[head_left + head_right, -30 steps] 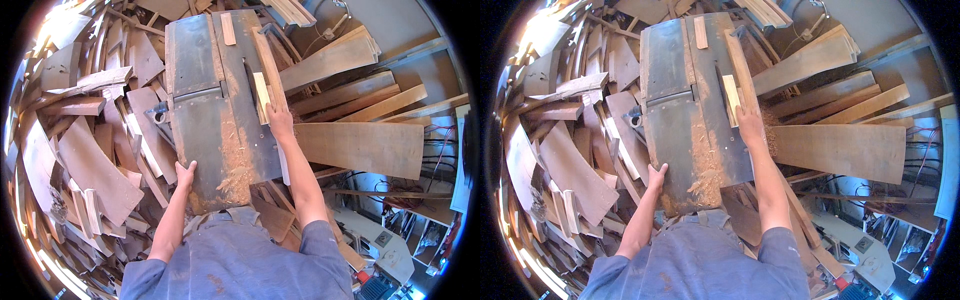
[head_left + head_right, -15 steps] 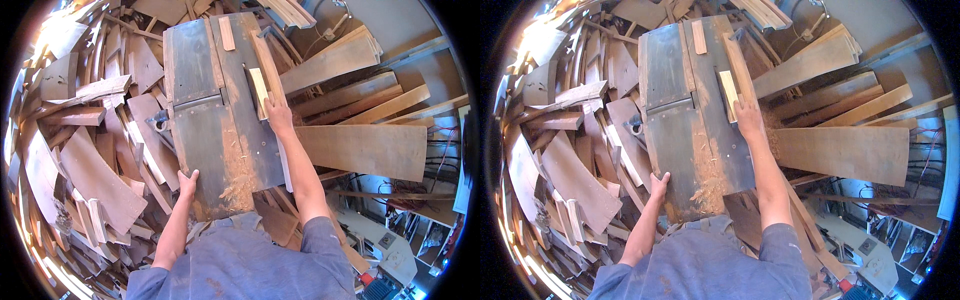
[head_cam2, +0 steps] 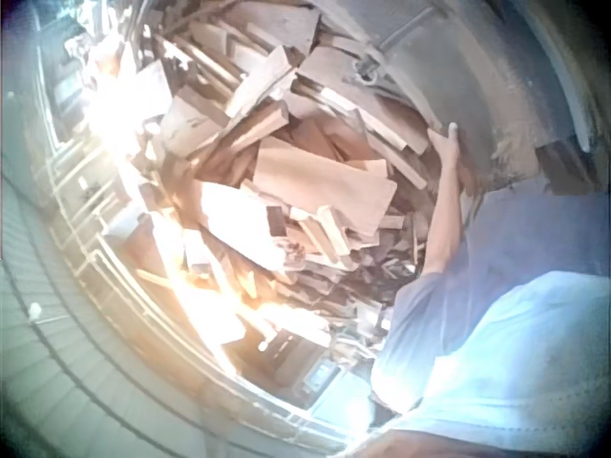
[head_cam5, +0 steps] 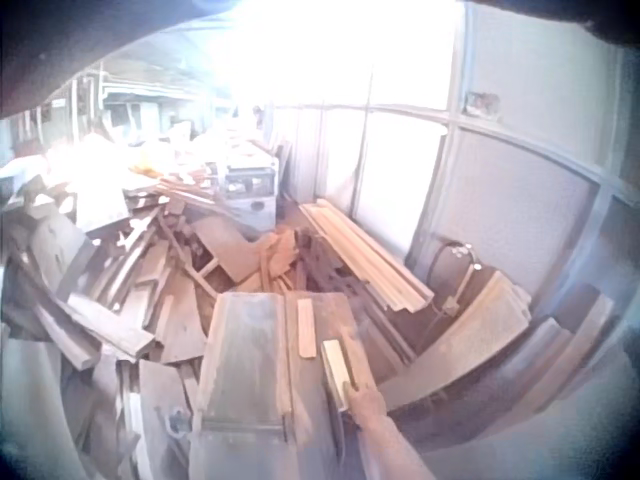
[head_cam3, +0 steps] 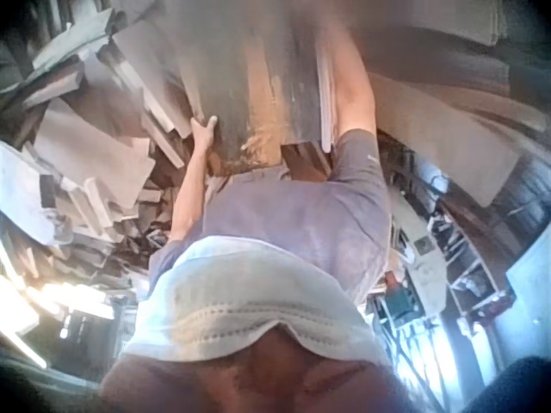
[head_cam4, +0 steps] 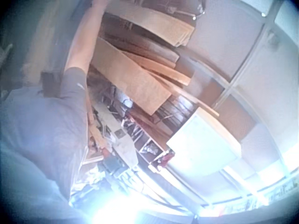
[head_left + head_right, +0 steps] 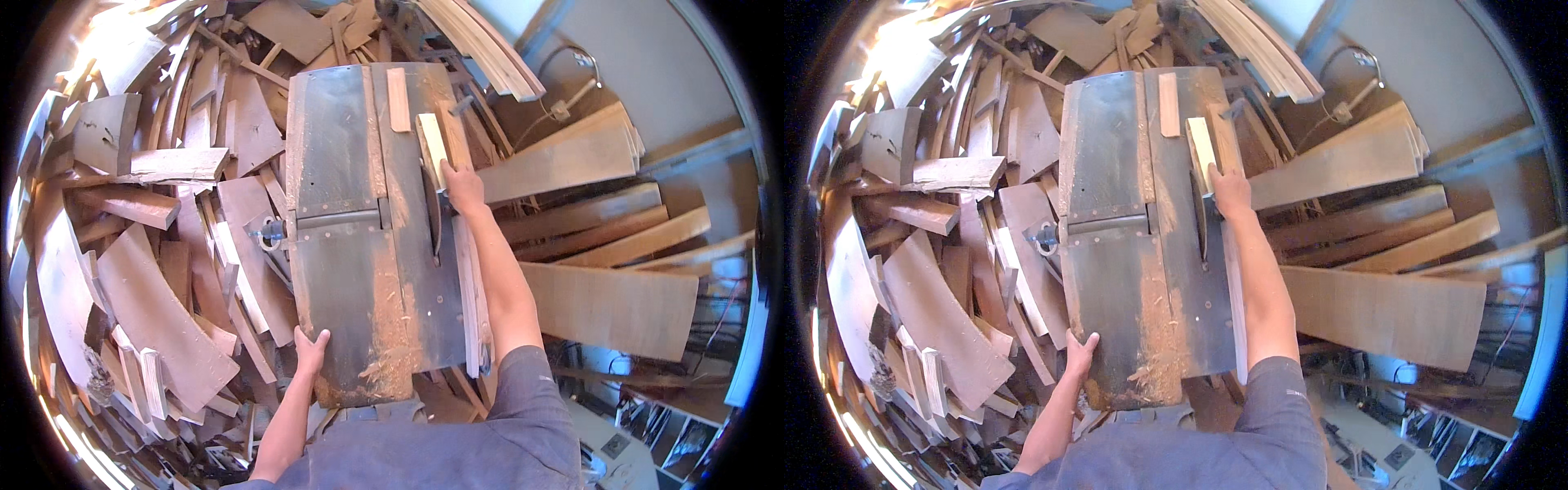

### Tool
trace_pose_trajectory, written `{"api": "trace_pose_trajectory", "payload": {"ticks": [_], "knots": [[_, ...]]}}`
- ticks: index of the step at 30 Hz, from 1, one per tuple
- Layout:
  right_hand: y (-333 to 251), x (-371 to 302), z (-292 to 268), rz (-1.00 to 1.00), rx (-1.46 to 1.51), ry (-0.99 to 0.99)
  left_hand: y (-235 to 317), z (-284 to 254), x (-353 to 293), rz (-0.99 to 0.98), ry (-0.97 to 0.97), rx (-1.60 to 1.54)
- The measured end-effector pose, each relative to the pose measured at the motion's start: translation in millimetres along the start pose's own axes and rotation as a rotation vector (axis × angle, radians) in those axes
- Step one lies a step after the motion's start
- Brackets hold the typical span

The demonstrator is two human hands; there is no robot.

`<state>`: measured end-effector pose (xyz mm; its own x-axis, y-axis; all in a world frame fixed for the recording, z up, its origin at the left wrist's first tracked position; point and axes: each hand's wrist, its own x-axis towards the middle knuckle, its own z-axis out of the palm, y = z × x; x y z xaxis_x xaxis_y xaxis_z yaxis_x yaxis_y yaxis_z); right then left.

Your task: The person uses a table saw to cut small wooden blocks into smaller pieces. They handle the wood by hand, feeding it through the saw blade and stacking the cut pieces on a nearby workbench. The person also uses a metal square to measure the dimensions of the cut wood.

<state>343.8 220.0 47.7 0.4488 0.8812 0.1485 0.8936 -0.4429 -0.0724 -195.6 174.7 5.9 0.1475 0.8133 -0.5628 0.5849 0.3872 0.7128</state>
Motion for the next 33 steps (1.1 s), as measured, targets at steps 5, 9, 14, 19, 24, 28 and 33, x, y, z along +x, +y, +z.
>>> {"api": "trace_pose_trajectory", "payload": {"ticks": [5,9,14,19,24,28,33], "knots": [[22.3,81.4,10.0,-0.048,0.054,-0.005,-2.8,3.1,-4.2,-0.055,0.048,0.115],[29.1,138.2,10.8,-0.057,0.24,0.037,7.8,-1.9,-7.6,-0.105,0.004,0.167],[8.9,183.2,11.9,0.079,0.09,-0.187,11.5,0.7,-12.0,-0.171,0.019,0.194],[-13.5,193.2,9.7,0.252,0.009,-0.303,7.0,1.3,-13.4,-0.201,0.013,0.218],[-9.0,196.8,-12.6,0.349,0.095,-0.251,4.8,1.8,-11.7,-0.213,-0.004,0.254],[-9.2,184.3,-106.5,0.488,0.553,-0.405,16.4,2.2,-16.2,-0.275,0.019,0.269],[-17.3,85.0,-221.9,0.522,1.363,-0.264,14.0,8.1,-9.5,-0.221,0.024,0.234]]}}
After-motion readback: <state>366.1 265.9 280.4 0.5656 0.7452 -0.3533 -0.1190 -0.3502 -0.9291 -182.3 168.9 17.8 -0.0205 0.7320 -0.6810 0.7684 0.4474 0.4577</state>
